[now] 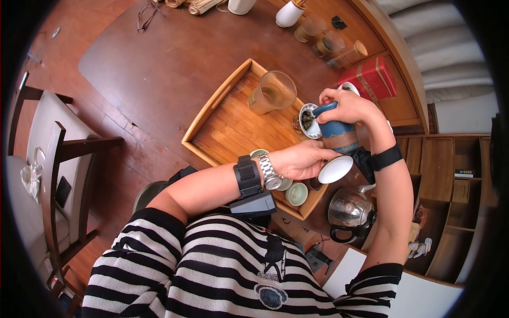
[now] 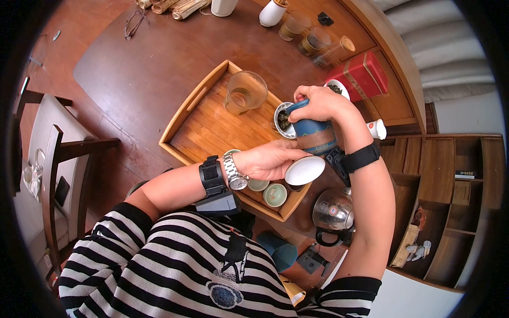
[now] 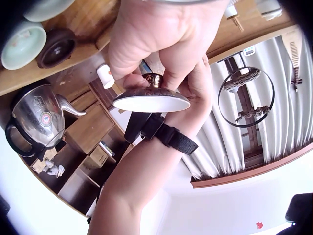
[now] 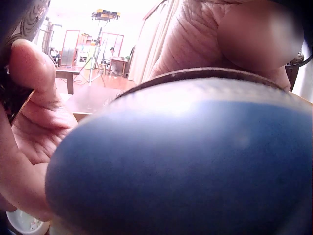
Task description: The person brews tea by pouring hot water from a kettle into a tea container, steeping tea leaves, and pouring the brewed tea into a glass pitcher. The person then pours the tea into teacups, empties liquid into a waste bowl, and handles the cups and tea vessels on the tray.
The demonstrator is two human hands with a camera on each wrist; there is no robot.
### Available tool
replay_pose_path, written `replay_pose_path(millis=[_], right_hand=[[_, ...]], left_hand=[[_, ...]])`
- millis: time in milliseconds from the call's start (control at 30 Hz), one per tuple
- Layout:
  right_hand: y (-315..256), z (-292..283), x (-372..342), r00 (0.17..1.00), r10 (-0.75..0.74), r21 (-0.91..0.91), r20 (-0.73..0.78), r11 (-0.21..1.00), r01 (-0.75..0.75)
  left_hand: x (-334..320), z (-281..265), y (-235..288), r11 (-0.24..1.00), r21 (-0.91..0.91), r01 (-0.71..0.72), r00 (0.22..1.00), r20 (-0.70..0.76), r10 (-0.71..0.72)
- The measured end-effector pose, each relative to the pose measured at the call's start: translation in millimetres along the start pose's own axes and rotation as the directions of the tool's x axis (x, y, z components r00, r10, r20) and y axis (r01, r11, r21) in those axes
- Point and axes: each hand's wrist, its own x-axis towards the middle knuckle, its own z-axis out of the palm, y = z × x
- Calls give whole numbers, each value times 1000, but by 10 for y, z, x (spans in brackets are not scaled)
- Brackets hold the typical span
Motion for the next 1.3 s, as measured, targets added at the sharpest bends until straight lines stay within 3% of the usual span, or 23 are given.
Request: replay_pose_path(millis=[700, 1300], right_hand=[[-6, 1, 107, 998, -22, -5, 61, 1000, 23], [2, 23, 26, 990, 81, 38, 118, 996, -86]], left_hand=[[-32, -50, 22, 997, -81, -4, 999, 43, 8], [34, -75, -56, 995, -95, 10, 998, 59, -5]])
